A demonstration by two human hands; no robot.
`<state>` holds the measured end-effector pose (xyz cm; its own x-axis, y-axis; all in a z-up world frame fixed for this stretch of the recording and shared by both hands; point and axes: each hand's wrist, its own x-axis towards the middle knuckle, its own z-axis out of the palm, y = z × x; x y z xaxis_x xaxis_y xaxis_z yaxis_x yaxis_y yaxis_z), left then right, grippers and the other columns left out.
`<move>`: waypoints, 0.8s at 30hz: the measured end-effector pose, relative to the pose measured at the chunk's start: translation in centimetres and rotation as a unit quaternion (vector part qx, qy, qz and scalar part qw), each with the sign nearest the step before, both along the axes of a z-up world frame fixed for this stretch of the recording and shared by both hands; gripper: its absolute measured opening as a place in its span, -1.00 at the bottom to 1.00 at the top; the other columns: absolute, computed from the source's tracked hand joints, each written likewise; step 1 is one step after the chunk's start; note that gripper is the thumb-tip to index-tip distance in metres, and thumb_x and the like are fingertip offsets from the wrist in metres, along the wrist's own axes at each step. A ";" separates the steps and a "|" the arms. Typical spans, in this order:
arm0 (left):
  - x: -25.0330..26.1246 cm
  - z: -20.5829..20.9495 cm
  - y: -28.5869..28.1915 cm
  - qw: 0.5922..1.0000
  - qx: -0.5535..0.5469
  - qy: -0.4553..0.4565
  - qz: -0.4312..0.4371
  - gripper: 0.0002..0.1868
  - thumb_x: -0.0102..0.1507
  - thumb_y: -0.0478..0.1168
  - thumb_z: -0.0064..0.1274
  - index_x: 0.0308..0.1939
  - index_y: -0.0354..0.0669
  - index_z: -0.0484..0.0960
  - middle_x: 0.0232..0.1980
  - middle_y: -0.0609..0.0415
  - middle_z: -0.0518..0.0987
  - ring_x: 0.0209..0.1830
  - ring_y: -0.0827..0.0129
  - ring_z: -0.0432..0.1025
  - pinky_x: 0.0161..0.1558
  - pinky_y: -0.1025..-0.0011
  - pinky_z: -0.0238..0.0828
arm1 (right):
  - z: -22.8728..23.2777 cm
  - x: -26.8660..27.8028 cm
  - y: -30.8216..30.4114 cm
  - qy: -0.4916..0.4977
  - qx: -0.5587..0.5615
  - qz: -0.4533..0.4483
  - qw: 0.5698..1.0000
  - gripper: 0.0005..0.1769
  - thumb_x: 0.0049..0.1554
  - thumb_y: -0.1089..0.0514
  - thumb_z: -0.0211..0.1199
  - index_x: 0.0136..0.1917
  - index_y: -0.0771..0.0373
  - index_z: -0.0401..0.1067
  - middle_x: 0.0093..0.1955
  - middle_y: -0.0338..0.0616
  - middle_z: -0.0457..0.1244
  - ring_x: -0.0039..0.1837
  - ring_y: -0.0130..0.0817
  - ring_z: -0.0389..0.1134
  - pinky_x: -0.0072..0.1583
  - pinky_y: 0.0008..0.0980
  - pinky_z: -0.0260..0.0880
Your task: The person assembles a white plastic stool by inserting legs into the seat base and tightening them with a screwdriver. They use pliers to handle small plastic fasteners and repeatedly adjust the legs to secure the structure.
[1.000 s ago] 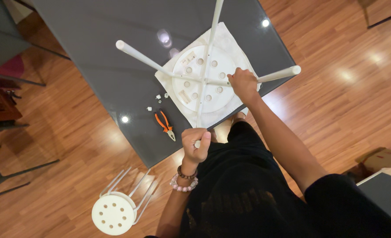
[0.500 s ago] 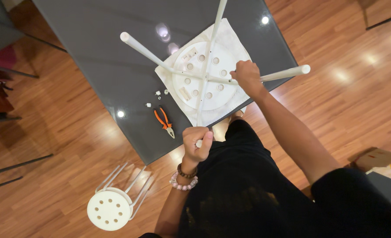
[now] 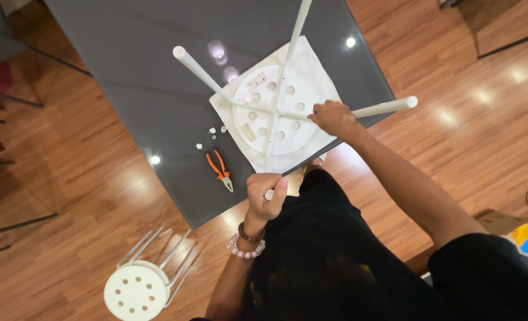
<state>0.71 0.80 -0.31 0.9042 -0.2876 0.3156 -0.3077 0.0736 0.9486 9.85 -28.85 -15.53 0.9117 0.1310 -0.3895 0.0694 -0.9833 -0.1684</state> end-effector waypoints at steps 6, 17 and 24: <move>-0.2 -0.3 0.1 1.000 0.001 0.004 -0.002 -0.60 0.29 -0.32 0.00 -0.64 -0.29 0.30 -0.65 0.02 0.19 -0.72 0.26 0.16 -0.54 0.33 0.00 | -2.5 -1.3 0.1 -0.116 -0.056 0.027 0.991 -0.69 0.27 -0.05 0.25 -0.03 0.25 0.57 -0.09 -0.04 0.40 -0.10 -0.05 0.48 -0.05 -0.16 0.50; -0.1 -0.2 0.1 1.000 -0.004 0.008 -0.021 -0.64 0.26 -0.35 0.01 -0.63 -0.29 0.30 -0.64 0.02 0.18 -0.70 0.25 0.14 -0.53 0.33 -0.01 | -0.8 0.5 2.1 -0.037 -0.084 -0.147 0.985 -0.48 0.20 -0.23 0.29 -0.25 0.29 0.56 -0.33 0.08 0.39 -0.24 -0.02 0.48 -0.18 -0.16 0.51; 0.0 0.0 -0.1 0.999 -0.005 0.009 -0.032 -0.61 0.24 -0.35 0.01 -0.66 -0.26 0.25 -0.65 0.04 0.17 -0.72 0.26 0.13 -0.53 0.31 -0.03 | -2.3 0.1 0.9 -0.018 -0.070 0.025 0.997 -0.61 0.24 -0.08 0.22 -0.26 0.23 0.54 -0.34 0.09 0.39 -0.24 0.02 0.47 -0.13 -0.11 0.47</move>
<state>0.68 0.74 -0.30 0.8893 -0.3426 0.3030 -0.2852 0.1024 0.9530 9.92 -27.94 -17.81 0.9193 0.1232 -0.3738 0.1223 -0.9921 -0.0260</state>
